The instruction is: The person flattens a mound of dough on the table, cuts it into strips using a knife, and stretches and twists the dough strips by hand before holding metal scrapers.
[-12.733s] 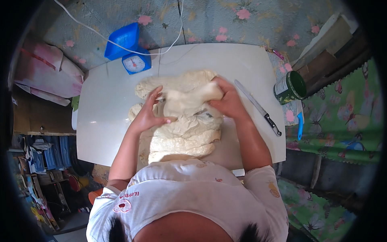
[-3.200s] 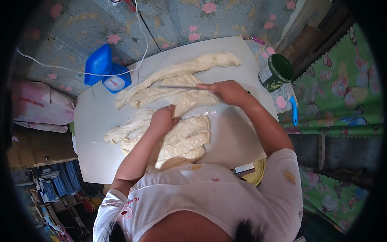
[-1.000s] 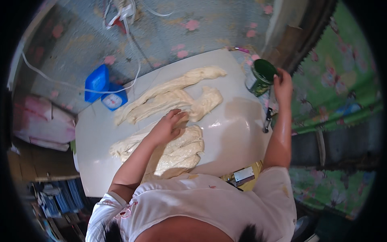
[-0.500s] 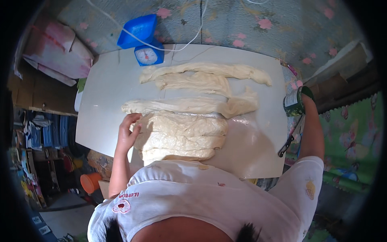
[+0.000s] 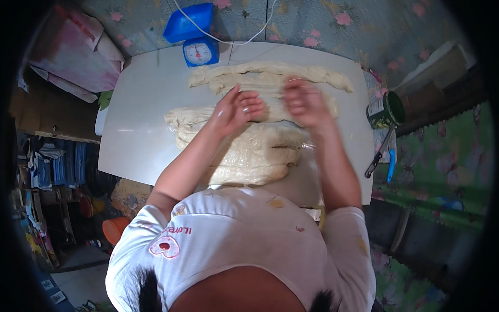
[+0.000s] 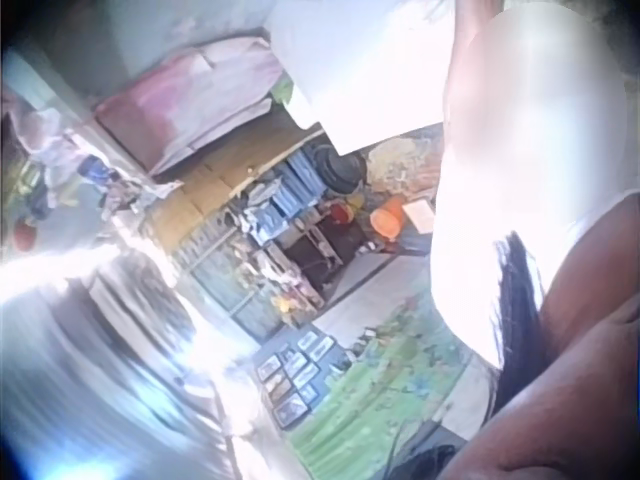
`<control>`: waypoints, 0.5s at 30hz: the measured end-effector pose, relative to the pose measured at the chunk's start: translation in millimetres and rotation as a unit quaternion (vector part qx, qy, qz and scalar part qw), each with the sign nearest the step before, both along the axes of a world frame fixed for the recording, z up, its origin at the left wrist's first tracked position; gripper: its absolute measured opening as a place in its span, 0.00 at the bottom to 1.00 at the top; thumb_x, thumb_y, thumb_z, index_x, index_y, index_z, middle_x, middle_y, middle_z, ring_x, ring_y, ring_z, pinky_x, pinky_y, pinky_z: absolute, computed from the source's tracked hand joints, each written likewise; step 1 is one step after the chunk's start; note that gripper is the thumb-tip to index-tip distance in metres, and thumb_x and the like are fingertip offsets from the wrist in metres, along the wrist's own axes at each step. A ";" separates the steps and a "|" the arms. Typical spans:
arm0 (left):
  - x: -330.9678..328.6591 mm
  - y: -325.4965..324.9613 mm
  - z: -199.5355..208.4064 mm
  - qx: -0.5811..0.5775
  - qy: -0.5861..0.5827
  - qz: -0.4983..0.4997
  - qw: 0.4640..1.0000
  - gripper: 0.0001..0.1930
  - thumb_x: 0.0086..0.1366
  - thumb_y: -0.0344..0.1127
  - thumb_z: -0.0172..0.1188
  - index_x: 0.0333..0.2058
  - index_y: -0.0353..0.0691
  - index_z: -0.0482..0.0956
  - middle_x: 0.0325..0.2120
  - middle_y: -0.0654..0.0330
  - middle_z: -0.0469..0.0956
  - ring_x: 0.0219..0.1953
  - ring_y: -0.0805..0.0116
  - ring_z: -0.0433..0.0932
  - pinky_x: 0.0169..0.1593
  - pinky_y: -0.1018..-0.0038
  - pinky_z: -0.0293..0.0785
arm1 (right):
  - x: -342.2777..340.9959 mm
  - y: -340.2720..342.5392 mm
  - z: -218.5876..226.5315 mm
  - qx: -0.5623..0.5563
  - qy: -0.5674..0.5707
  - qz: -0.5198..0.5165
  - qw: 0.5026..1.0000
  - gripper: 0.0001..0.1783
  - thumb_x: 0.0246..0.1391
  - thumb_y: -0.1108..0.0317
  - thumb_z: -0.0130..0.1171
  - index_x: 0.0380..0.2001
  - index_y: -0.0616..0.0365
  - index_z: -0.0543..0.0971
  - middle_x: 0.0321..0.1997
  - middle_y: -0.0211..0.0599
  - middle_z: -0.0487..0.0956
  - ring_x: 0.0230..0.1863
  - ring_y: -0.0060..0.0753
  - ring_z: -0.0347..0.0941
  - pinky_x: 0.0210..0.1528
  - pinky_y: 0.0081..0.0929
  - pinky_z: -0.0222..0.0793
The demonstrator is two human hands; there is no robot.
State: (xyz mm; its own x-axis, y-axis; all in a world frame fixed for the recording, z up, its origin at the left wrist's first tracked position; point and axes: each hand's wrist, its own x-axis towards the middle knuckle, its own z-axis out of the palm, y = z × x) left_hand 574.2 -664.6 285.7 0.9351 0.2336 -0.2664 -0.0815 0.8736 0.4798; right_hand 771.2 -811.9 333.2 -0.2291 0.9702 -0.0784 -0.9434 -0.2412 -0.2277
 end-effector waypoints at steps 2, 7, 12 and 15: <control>11.4 -3.1 -5.8 -0.004 0.025 0.001 1.000 0.24 0.70 0.52 0.42 0.43 0.34 0.73 0.36 0.52 0.77 0.42 0.61 0.77 0.49 0.65 0.72 | -70.0 37.9 -31.1 -0.193 -0.296 -0.125 0.927 0.10 0.59 0.62 0.51 0.27 0.55 0.73 0.19 0.27 0.72 0.12 0.17 0.59 0.12 0.15 0.56; 2.1 -21.2 6.0 0.068 0.107 0.185 0.974 0.26 0.68 0.56 0.45 0.53 0.40 0.69 0.45 0.55 0.73 0.44 0.67 0.71 0.51 0.68 0.66 | -134.7 83.5 -33.3 -0.226 -0.607 -0.325 0.689 0.18 0.63 0.57 0.47 0.41 0.64 0.74 0.39 0.43 0.78 0.39 0.39 0.75 0.41 0.32 0.71; -32.2 1.7 30.6 0.126 0.123 0.217 0.960 0.30 0.69 0.57 0.44 0.59 0.40 0.64 0.57 0.57 0.64 0.56 0.65 0.65 0.58 0.67 0.61 | -215.9 82.5 -52.6 0.018 -0.651 -0.366 0.665 0.37 0.64 0.49 0.42 0.67 0.58 0.47 0.71 0.48 0.47 0.73 0.39 0.37 0.71 0.31 0.33; -57.1 -19.3 20.8 0.281 0.117 0.056 0.951 0.38 0.68 0.63 0.37 0.65 0.38 0.54 0.64 0.54 0.56 0.66 0.58 0.53 0.67 0.65 0.48 | -221.2 91.1 -58.6 -0.124 -0.350 -0.415 0.830 0.39 0.64 0.43 0.40 0.67 0.60 0.48 0.73 0.41 0.46 0.72 0.36 0.39 0.71 0.33 0.34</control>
State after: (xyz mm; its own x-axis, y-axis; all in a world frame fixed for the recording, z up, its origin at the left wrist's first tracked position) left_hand 517.1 -683.9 306.5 0.8262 0.4958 -0.2676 0.0069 0.4660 0.8848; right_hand 549.9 -720.8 274.6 0.6971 0.7047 -0.1319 -0.4650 0.3043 -0.8313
